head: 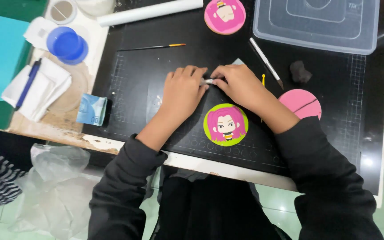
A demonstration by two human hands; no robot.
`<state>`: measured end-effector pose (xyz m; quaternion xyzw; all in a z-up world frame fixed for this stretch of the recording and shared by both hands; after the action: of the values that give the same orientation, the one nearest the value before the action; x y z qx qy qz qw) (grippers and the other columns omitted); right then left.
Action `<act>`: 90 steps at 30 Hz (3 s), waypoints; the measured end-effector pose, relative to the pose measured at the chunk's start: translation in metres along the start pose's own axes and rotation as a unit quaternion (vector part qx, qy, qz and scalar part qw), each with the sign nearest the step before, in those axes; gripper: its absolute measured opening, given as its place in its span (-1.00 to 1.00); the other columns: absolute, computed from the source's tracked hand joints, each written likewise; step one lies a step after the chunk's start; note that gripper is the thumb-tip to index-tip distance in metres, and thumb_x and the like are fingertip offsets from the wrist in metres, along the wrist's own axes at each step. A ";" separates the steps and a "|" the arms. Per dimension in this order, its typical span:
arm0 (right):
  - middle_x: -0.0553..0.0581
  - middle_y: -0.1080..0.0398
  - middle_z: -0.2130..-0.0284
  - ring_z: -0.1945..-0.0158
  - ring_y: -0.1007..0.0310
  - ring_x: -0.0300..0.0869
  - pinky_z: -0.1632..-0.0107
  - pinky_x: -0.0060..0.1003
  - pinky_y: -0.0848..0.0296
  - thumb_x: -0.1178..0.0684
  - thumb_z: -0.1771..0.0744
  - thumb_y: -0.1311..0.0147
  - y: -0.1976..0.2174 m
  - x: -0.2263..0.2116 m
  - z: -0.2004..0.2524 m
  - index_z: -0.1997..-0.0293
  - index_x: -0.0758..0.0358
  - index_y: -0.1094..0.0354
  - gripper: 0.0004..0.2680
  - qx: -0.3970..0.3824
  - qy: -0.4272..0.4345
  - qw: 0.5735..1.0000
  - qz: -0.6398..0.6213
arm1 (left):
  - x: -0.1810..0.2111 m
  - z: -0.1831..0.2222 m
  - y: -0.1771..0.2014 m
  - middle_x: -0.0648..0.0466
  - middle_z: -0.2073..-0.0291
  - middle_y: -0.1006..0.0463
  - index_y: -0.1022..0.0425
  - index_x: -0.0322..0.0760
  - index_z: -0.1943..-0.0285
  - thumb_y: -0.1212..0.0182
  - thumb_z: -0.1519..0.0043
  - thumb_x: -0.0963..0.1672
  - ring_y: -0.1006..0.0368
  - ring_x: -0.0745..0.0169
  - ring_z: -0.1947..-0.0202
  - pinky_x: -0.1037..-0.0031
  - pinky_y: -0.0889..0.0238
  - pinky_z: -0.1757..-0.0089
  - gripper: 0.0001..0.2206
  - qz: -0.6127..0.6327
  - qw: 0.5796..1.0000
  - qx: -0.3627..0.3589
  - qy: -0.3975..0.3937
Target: Decorating a fondant character face by rolling and placing small white fondant pieces for highlights and details.
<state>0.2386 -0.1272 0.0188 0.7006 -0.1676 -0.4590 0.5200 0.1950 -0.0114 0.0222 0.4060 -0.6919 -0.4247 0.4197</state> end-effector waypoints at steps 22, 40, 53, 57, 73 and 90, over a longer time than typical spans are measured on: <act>0.22 -0.55 0.33 0.23 -0.59 0.00 0.22 -0.18 -0.57 0.11 -0.39 -0.08 0.010 0.010 0.002 0.13 0.30 -0.50 -0.89 -0.008 -0.032 0.997 -0.076 | -0.002 -0.002 -0.014 0.10 0.22 -0.60 -0.60 0.03 -0.01 -0.24 -0.31 -0.06 -0.54 0.04 0.09 0.18 -0.14 0.06 -0.86 0.030 0.999 -0.027 -0.004; 0.15 -0.54 0.33 0.25 -0.49 -0.11 0.19 -0.16 -0.48 0.04 -0.37 -0.09 0.000 0.024 0.005 0.07 0.27 -0.52 -0.84 -0.047 -0.101 0.972 -0.205 | 0.018 0.005 0.013 0.17 0.46 -0.58 -0.58 -0.05 0.17 -0.27 -0.29 -0.12 -0.48 0.19 0.08 0.28 -0.03 0.10 -0.98 0.011 0.988 0.135 -0.069; 0.11 -0.52 0.36 0.32 -0.45 -0.25 0.16 -0.30 -0.47 0.13 -0.34 -0.19 0.019 0.003 0.020 0.13 0.32 -0.51 -0.89 -0.020 -0.072 0.934 -0.350 | -0.010 0.011 0.024 0.15 0.14 -0.64 -0.61 0.02 -0.10 -0.18 -0.37 -0.02 -0.41 0.11 -0.09 0.17 -0.01 -0.03 -0.80 0.117 0.990 0.038 0.067; 0.13 -0.55 0.43 0.33 -0.46 -0.21 0.16 -0.22 -0.50 0.16 -0.32 -0.21 0.031 -0.020 0.054 0.18 0.29 -0.52 -0.93 -0.009 -0.041 0.942 -0.332 | 0.005 0.040 0.066 0.10 0.02 -0.63 -0.53 -0.01 -0.23 -0.19 -0.37 -0.04 -0.39 0.00 -0.19 0.12 -0.02 -0.13 -0.73 0.259 0.959 0.055 0.100; 0.02 -0.40 -0.05 -0.23 -0.19 0.07 -0.08 0.06 -0.04 -0.12 -0.43 0.15 0.015 -0.094 0.158 -0.13 -0.04 -0.51 -0.73 0.209 0.255 0.944 0.003 | 0.114 0.084 -0.038 -0.09 -0.23 -0.48 -0.31 -0.08 -0.36 0.18 -0.44 0.17 -0.08 -0.11 -0.50 0.03 -0.02 -0.35 -0.52 0.980 0.019 0.055 0.191; 0.10 -0.31 -0.26 -0.48 0.24 0.31 -0.38 0.23 0.19 -0.31 -0.45 0.50 0.014 -0.090 0.181 -0.19 -0.16 -0.49 -0.55 0.235 0.300 0.918 0.106 | 0.104 0.086 -0.027 -0.11 -0.39 -0.34 -0.28 -0.03 -0.37 0.24 -0.42 0.21 0.10 -0.06 -0.60 0.07 0.12 -0.44 -0.48 0.985 0.014 0.077 0.155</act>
<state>0.0468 -0.1725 0.0662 0.8856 -0.1799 -0.1168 0.4120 0.0882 -0.0946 -0.0030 -0.5773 -0.3775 0.5237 0.5000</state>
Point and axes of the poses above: each hand's wrist, its own z-axis away from the middle knuckle, its own y-axis out of the back of the hand, x = y × z, the point moved 9 cm from there along -z, towards the middle knuckle
